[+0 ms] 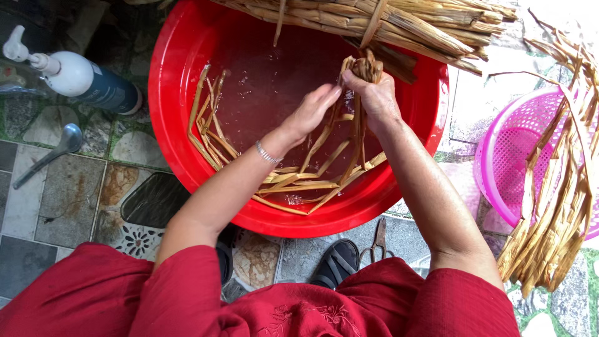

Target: The person soaks dried plant stalks in a red basin of water, then strips and cleans them by hand. Processed stalks are placed into a pink basket beside the basin.

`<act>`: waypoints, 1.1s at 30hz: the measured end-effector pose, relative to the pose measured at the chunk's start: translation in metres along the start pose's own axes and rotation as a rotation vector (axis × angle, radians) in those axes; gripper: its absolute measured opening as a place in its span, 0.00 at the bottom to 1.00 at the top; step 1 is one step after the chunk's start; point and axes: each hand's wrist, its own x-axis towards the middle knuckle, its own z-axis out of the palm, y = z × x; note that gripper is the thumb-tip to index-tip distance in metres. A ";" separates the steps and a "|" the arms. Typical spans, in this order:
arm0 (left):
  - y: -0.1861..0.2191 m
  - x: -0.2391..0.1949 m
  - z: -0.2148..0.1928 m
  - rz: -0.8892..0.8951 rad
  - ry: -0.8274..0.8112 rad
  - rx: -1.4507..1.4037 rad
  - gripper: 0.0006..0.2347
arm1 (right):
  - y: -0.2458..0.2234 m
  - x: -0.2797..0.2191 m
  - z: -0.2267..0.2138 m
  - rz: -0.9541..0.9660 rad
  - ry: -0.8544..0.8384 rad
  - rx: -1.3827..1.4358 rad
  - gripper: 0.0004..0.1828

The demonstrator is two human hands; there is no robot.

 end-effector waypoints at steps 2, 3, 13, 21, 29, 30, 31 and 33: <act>0.003 0.018 0.016 0.006 0.121 0.098 0.11 | -0.025 -0.013 0.012 0.032 0.012 0.080 0.15; 0.006 0.025 0.023 0.010 0.177 0.146 0.09 | -0.037 -0.019 0.013 0.047 0.024 0.121 0.12; 0.068 0.051 0.085 0.433 0.137 0.933 0.05 | -0.047 0.003 -0.039 -0.199 0.355 0.115 0.10; 0.072 0.016 0.142 0.735 0.016 0.956 0.04 | -0.046 0.037 -0.183 -0.356 0.650 0.433 0.12; 0.064 -0.015 0.132 0.522 -0.236 1.035 0.06 | -0.045 0.037 -0.248 -0.402 0.855 0.604 0.06; 0.067 -0.018 0.128 0.421 -0.276 1.011 0.07 | -0.048 0.037 -0.250 -0.348 0.888 0.665 0.07; 0.068 -0.024 0.125 0.579 -0.233 1.047 0.07 | -0.048 0.036 -0.252 -0.361 0.882 0.689 0.08; 0.071 -0.034 0.120 0.902 -0.147 1.103 0.07 | -0.052 0.034 -0.261 -0.392 0.870 0.734 0.11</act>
